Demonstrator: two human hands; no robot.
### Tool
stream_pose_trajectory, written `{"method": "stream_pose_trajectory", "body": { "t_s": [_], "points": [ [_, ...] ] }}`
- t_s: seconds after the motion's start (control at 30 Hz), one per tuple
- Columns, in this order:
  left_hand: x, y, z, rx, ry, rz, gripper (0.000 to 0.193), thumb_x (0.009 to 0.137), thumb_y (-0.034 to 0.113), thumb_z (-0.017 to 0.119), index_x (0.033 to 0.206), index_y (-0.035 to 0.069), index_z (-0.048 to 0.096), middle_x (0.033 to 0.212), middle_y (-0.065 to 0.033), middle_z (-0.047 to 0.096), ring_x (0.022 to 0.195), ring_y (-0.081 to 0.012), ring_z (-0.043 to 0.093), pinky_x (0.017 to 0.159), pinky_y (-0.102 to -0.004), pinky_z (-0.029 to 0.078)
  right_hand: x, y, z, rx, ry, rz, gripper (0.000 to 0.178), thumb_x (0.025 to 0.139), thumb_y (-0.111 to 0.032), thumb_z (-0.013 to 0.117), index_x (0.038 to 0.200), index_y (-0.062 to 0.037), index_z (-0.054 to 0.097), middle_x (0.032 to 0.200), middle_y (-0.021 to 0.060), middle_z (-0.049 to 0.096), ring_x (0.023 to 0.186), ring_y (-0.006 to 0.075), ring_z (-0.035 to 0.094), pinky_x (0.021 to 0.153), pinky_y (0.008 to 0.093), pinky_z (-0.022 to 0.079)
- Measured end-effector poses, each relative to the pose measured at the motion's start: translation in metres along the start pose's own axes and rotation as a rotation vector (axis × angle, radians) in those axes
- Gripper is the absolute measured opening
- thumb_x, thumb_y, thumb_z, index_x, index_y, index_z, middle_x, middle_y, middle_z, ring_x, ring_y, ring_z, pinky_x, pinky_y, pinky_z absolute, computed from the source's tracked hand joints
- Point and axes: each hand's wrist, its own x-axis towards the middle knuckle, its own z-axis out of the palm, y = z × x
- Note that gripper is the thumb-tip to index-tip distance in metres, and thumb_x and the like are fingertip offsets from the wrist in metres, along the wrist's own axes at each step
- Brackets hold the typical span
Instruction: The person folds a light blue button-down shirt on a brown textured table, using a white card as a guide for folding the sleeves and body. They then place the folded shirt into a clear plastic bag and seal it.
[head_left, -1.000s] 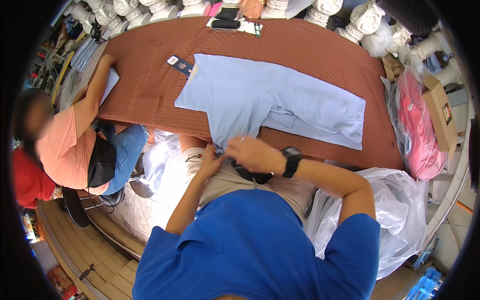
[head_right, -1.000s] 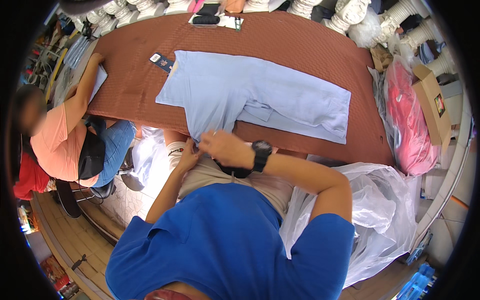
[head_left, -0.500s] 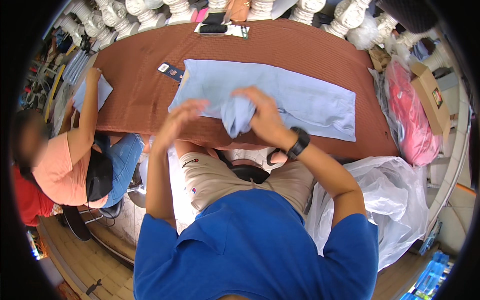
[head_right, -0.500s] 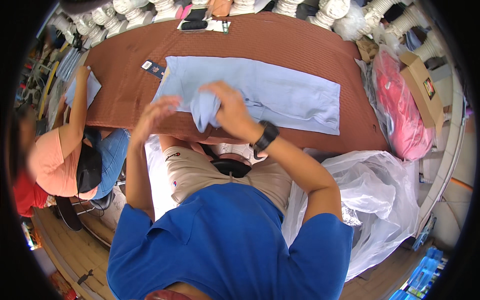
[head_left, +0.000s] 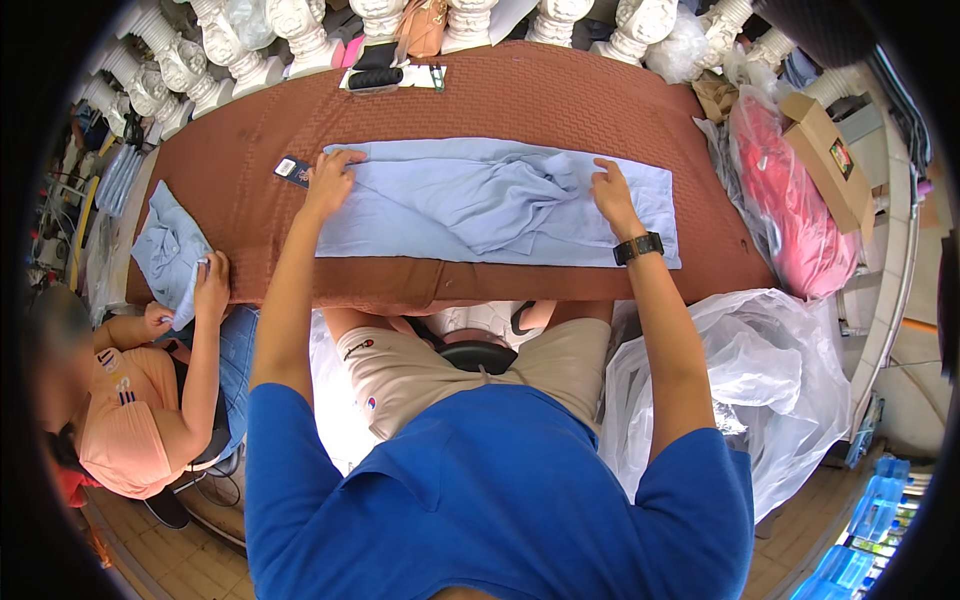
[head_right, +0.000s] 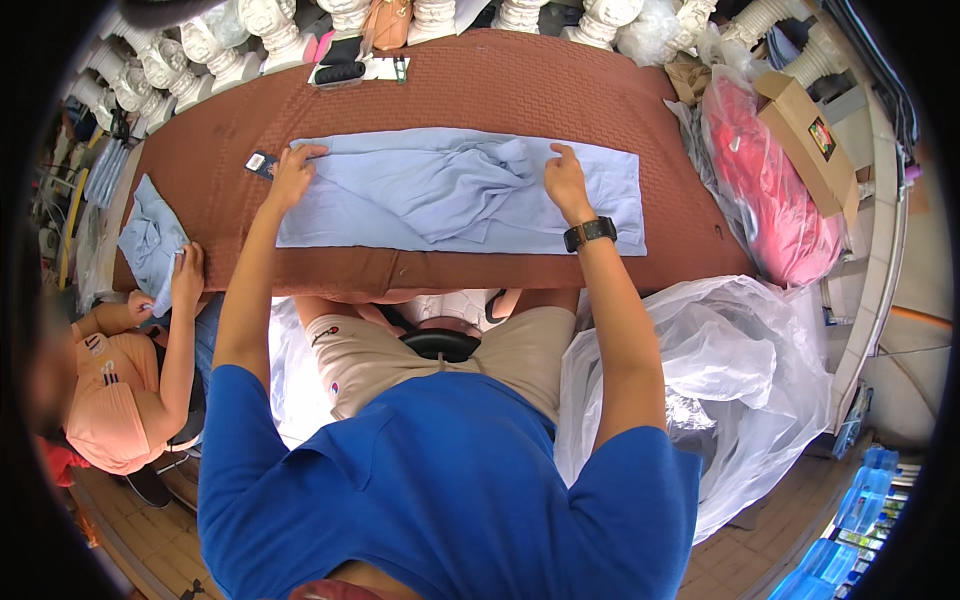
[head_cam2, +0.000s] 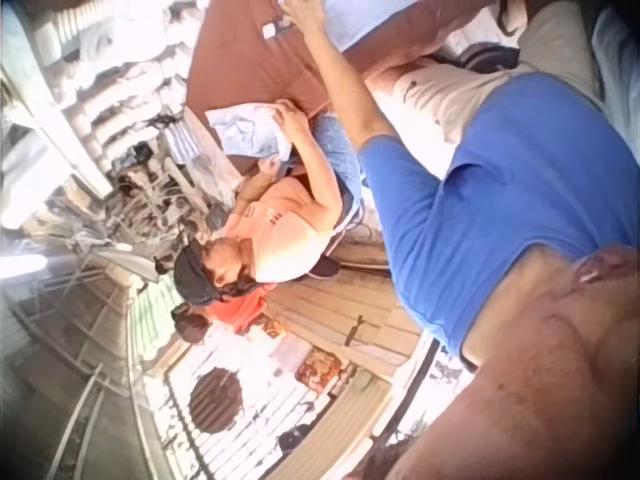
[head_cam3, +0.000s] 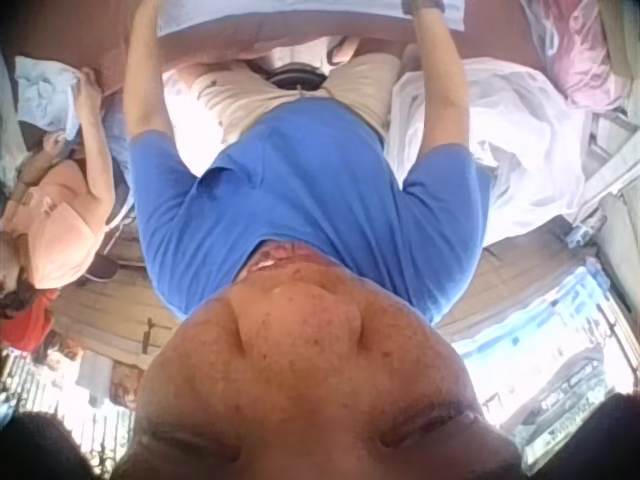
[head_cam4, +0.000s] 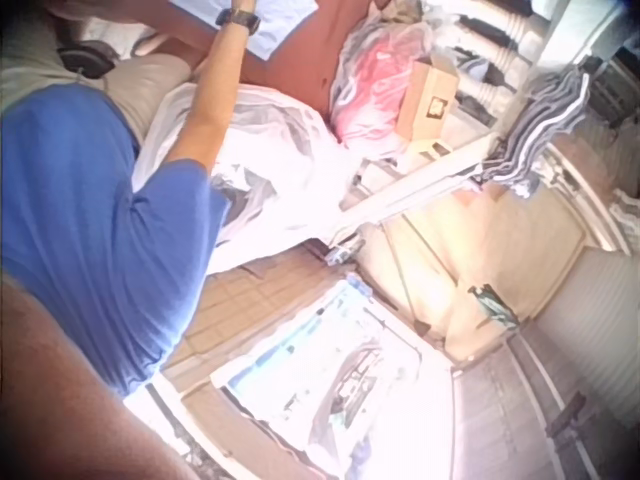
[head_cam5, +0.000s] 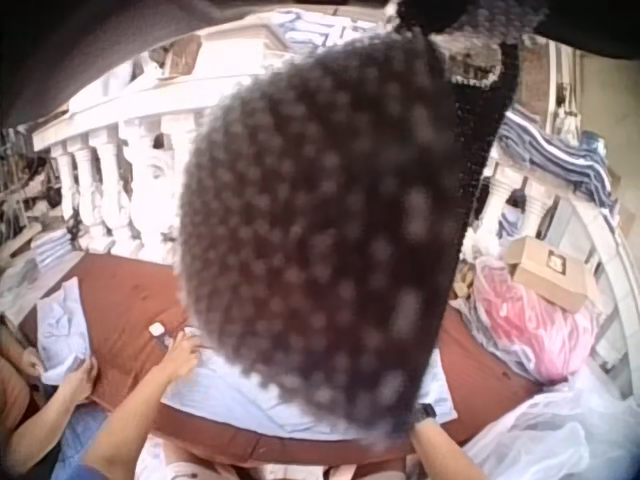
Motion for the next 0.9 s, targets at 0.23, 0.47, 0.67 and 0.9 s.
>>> {"method": "stream_pose_trajectory", "body": {
  "t_s": [0.23, 0.47, 0.67, 0.9],
  "points": [
    [0.026, -0.031, -0.013, 0.147, -0.039, -0.094, 0.032, 0.091, 0.045, 0.061, 0.106, 0.019, 0.073, 0.128, 0.0012, 0.06, 0.127, -0.0282, 0.044, 0.107, -0.0557, 0.027, -0.004, -0.029, 0.045, -0.373, 0.153, -0.318, 0.049, 0.085, -0.022, 0.068, 0.13, -0.0057, 0.058, 0.109, 0.0256, 0.067, 0.104, 0.0386, 0.065, 0.093, 0.0418, 0.05],
    [0.022, -0.014, -0.017, 0.171, -0.179, -0.052, 0.029, 0.082, 0.037, 0.079, 0.1, 0.015, 0.074, 0.137, -0.004, 0.054, 0.133, -0.0335, 0.039, 0.108, -0.0598, 0.027, 0.014, -0.021, 0.02, -0.322, 0.056, -0.116, 0.054, 0.077, -0.016, 0.074, 0.129, -0.0078, 0.061, 0.114, 0.0219, 0.067, 0.109, 0.0404, 0.062, 0.092, 0.0449, 0.05],
    [0.005, 0.02, 0.016, 0.097, 0.236, 0.272, 0.05, 0.087, 0.039, 0.073, 0.13, 0.018, 0.059, 0.146, -0.007, 0.049, 0.14, -0.0362, 0.035, 0.112, -0.0577, 0.028, -0.022, -0.089, 0.038, -0.345, 0.129, -0.598, 0.052, 0.087, -0.027, 0.069, 0.136, -0.0149, 0.057, 0.141, 0.017, 0.051, 0.131, 0.0378, 0.045, 0.105, 0.0553, 0.039],
    [-0.022, 0.113, 0.076, 0.281, 0.038, 0.242, 0.063, 0.096, 0.061, 0.05, 0.15, 0.029, 0.045, 0.161, -0.0043, 0.034, 0.148, -0.0438, 0.023, 0.117, -0.0647, 0.015, -0.019, -0.028, 0.096, -0.821, 0.306, -0.473, 0.067, 0.096, -0.064, 0.046, 0.145, -0.019, 0.051, 0.155, 0.0167, 0.039, 0.144, 0.0422, 0.032, 0.116, 0.0649, 0.016]
  ]
}}
